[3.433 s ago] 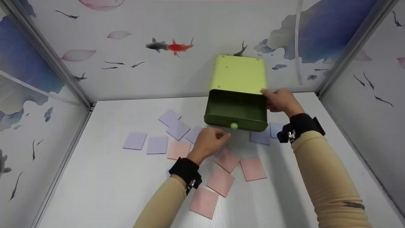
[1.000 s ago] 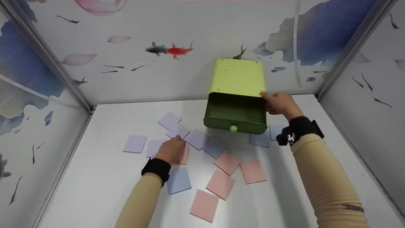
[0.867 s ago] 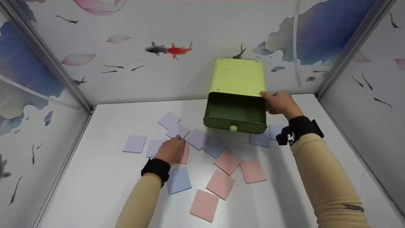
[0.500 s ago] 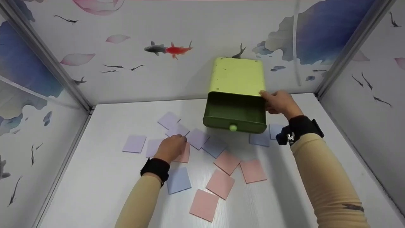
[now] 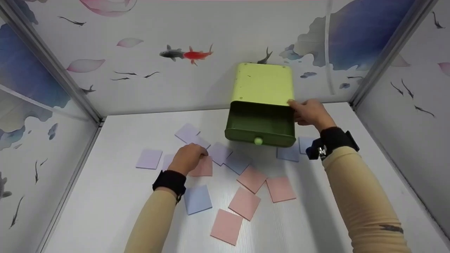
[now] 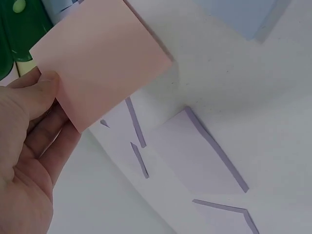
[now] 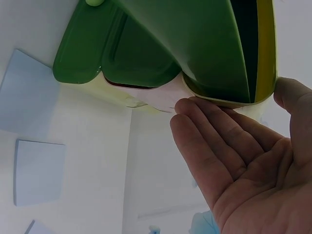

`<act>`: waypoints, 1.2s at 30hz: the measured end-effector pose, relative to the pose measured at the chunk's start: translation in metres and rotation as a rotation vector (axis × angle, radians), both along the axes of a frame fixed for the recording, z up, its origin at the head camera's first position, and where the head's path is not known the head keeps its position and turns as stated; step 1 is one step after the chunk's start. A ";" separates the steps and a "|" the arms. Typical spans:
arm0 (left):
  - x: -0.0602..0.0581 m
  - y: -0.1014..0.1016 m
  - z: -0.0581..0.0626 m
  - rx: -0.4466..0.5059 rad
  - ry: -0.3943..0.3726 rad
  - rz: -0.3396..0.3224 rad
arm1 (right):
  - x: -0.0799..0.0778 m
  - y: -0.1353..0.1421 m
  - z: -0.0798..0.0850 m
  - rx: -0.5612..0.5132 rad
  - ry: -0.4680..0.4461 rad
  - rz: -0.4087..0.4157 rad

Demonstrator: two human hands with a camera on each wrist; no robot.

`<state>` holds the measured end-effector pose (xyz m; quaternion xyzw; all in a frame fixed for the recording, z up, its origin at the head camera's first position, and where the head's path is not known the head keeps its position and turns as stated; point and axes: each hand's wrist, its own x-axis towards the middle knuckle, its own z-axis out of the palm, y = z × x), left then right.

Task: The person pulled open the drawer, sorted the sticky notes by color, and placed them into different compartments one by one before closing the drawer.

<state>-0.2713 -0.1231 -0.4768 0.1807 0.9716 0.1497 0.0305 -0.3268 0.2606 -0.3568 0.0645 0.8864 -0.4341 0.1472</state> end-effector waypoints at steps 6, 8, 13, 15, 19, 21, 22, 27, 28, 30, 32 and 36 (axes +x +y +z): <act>-0.006 -0.004 0.017 -0.011 -0.004 0.014 | 0.001 0.000 0.000 -0.006 0.004 0.000; -0.008 -0.004 0.026 -0.018 0.007 0.014 | 0.001 0.000 0.000 -0.011 0.008 -0.002; -0.011 -0.002 0.044 -0.036 0.070 0.018 | 0.002 -0.001 0.000 -0.011 0.019 -0.004; -0.011 0.000 0.050 -0.041 0.097 0.020 | 0.002 -0.001 0.001 -0.007 0.029 -0.006; -0.011 0.006 0.059 -0.049 0.128 0.018 | 0.003 -0.002 0.001 0.012 0.048 -0.011; -0.011 0.008 0.064 -0.044 0.132 0.025 | 0.003 -0.004 0.002 0.019 0.052 -0.012; -0.011 0.009 0.066 -0.038 0.134 0.029 | 0.003 -0.004 0.002 0.028 0.053 -0.015; -0.013 0.013 0.082 -0.015 0.164 0.032 | 0.003 -0.008 0.006 0.076 0.075 -0.038; -0.013 0.014 0.086 -0.015 0.172 0.029 | 0.003 -0.009 0.007 0.089 0.085 -0.044; -0.013 0.016 0.092 -0.013 0.185 0.023 | 0.004 -0.010 0.009 0.113 0.108 -0.053; -0.014 0.018 0.098 -0.010 0.197 0.020 | 0.005 -0.010 0.012 0.137 0.137 -0.055; -0.013 0.022 0.109 0.006 0.215 0.018 | 0.005 -0.011 0.019 0.179 0.191 -0.033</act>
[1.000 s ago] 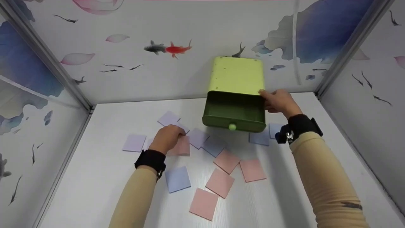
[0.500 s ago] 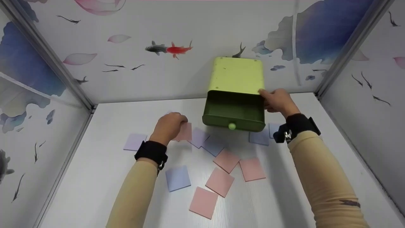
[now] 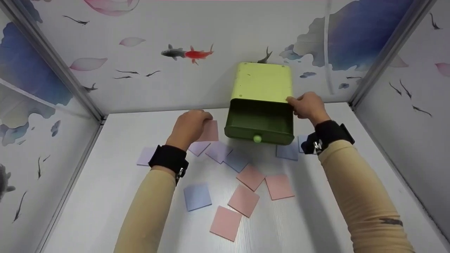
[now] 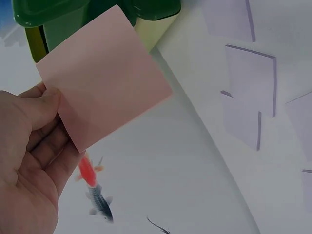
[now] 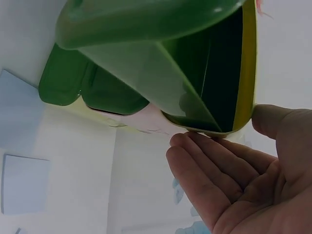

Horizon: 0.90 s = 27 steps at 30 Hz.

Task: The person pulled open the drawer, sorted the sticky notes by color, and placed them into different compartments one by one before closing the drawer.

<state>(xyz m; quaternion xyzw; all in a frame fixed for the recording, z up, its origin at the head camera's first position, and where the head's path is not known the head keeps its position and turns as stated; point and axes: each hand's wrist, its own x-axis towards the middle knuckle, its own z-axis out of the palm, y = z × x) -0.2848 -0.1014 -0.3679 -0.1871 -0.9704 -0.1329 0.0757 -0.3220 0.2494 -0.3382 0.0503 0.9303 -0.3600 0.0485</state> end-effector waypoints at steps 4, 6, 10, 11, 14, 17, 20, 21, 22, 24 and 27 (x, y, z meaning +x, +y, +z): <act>0.000 0.005 0.012 0.010 0.015 -0.002 | -0.001 0.000 0.004 0.029 0.011 0.017; -0.001 0.007 0.017 0.011 0.018 -0.001 | -0.001 0.000 0.004 0.031 0.005 0.022; -0.005 0.014 0.027 0.018 0.018 0.013 | -0.001 0.001 0.003 0.032 -0.002 0.033; -0.006 0.016 0.030 0.020 0.019 0.018 | -0.001 0.001 0.002 0.033 -0.002 0.033; -0.009 0.024 0.038 0.016 0.032 0.039 | -0.001 0.001 0.003 0.030 0.000 0.030; -0.011 0.030 0.048 -0.004 0.054 0.058 | -0.002 0.000 0.002 0.035 0.005 0.027; -0.013 0.037 0.056 -0.021 0.081 0.071 | -0.002 -0.001 0.002 0.045 0.010 0.030; -0.013 0.039 0.059 -0.027 0.093 0.072 | -0.002 -0.001 0.002 0.047 0.012 0.030; -0.013 0.042 0.061 -0.032 0.104 0.072 | -0.002 -0.001 0.002 0.048 0.012 0.029; -0.014 0.048 0.064 -0.042 0.126 0.065 | -0.002 -0.001 0.001 0.054 0.014 0.026; -0.014 0.059 0.066 -0.050 0.146 0.045 | -0.003 -0.002 0.000 0.061 0.018 0.026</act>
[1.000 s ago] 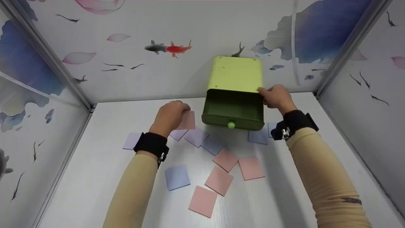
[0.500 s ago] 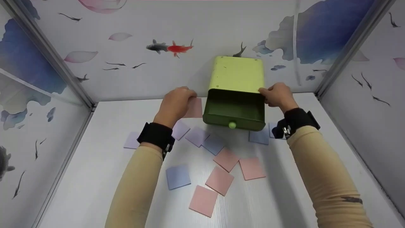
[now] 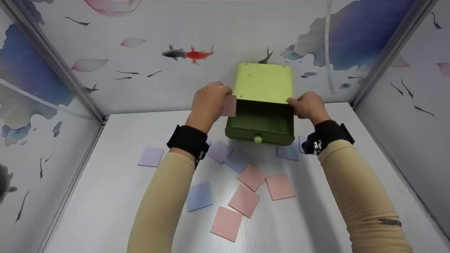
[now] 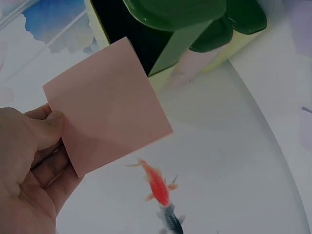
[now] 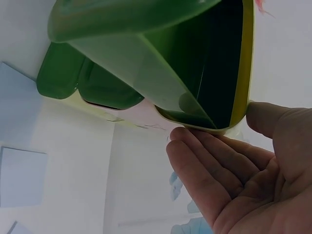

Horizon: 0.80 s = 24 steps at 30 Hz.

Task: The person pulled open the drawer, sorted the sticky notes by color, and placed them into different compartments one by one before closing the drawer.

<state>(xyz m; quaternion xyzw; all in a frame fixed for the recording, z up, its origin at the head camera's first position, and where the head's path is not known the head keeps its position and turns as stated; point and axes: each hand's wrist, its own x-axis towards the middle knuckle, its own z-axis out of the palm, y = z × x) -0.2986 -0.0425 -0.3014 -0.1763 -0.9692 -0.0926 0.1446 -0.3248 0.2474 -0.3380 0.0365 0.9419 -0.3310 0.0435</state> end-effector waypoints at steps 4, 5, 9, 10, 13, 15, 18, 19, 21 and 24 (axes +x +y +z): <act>-0.001 0.015 -0.002 0.001 -0.006 -0.035 | 0.000 0.000 0.001 0.014 0.002 0.006; -0.001 0.019 -0.003 -0.004 -0.013 -0.045 | 0.000 0.000 0.001 0.019 0.001 0.006; -0.003 0.033 -0.011 -0.043 -0.043 -0.085 | 0.001 0.000 0.001 0.016 -0.005 0.000; -0.003 0.037 -0.014 -0.059 -0.047 -0.094 | 0.001 0.000 0.001 0.014 -0.007 -0.003; -0.005 0.046 -0.022 -0.096 -0.054 -0.120 | 0.002 0.000 0.001 0.005 -0.007 -0.009; -0.005 0.050 -0.027 -0.101 -0.063 -0.134 | 0.002 0.000 0.000 0.000 -0.005 -0.016; -0.005 0.054 -0.032 -0.092 -0.092 -0.159 | 0.002 0.000 -0.001 0.003 0.001 -0.026; -0.005 0.055 -0.034 -0.087 -0.109 -0.166 | 0.002 -0.001 -0.001 0.000 0.000 -0.027; -0.005 0.055 -0.038 -0.085 -0.145 -0.179 | 0.002 -0.001 -0.002 0.007 0.002 -0.026; -0.007 0.055 -0.042 -0.091 -0.190 -0.186 | 0.002 0.000 -0.002 0.018 0.009 -0.024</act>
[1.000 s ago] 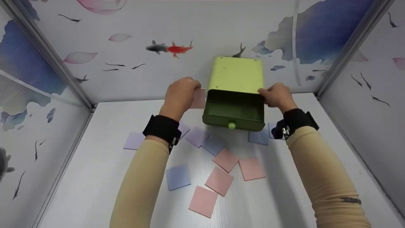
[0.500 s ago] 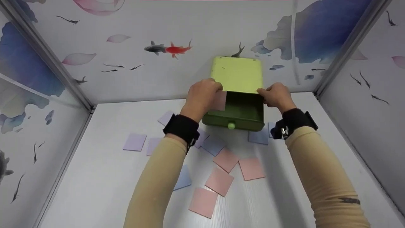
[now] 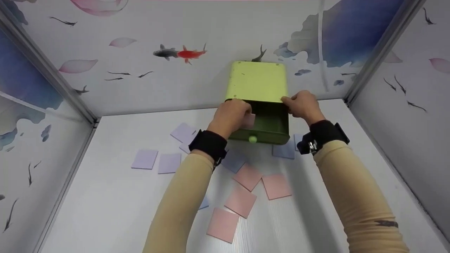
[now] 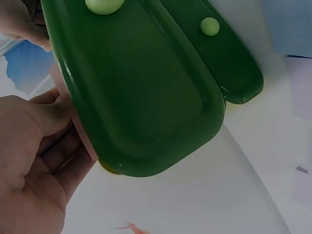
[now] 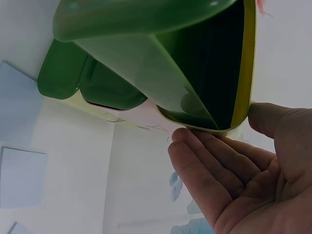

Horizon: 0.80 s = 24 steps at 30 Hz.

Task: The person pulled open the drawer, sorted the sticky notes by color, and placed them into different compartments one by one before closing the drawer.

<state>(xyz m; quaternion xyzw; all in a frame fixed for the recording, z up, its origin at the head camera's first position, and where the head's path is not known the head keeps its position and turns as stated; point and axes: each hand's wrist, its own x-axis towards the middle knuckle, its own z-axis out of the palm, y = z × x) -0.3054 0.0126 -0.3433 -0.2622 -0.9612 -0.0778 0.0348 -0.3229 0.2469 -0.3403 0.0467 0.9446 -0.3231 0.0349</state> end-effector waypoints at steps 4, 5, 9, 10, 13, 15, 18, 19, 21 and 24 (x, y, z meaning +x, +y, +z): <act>-0.003 -0.001 -0.003 -0.005 -0.025 0.013 | -0.001 0.000 0.000 0.003 0.011 0.000; -0.004 -0.001 -0.004 -0.003 -0.032 0.019 | -0.001 0.000 0.000 0.002 0.010 0.000; -0.008 0.000 -0.006 -0.005 -0.061 0.031 | 0.000 0.000 -0.001 0.004 0.004 0.001; -0.008 0.001 -0.006 -0.005 -0.063 0.031 | 0.001 0.000 0.000 0.007 0.003 -0.001; -0.010 0.002 -0.006 -0.011 -0.063 0.031 | 0.001 0.001 0.000 0.009 -0.001 -0.004; -0.011 0.003 -0.007 -0.015 -0.061 0.033 | 0.002 0.000 0.000 0.007 -0.003 -0.007; -0.012 0.005 -0.007 -0.024 -0.060 0.039 | 0.002 0.000 0.001 -0.002 -0.008 -0.014; -0.012 0.005 -0.007 -0.027 -0.058 0.041 | 0.002 0.000 0.002 -0.005 -0.010 -0.017; -0.013 0.005 -0.009 -0.028 -0.057 0.046 | 0.002 -0.001 0.002 -0.008 -0.013 -0.019; -0.015 0.005 -0.011 -0.022 -0.062 0.054 | 0.003 -0.002 0.002 -0.014 -0.021 -0.021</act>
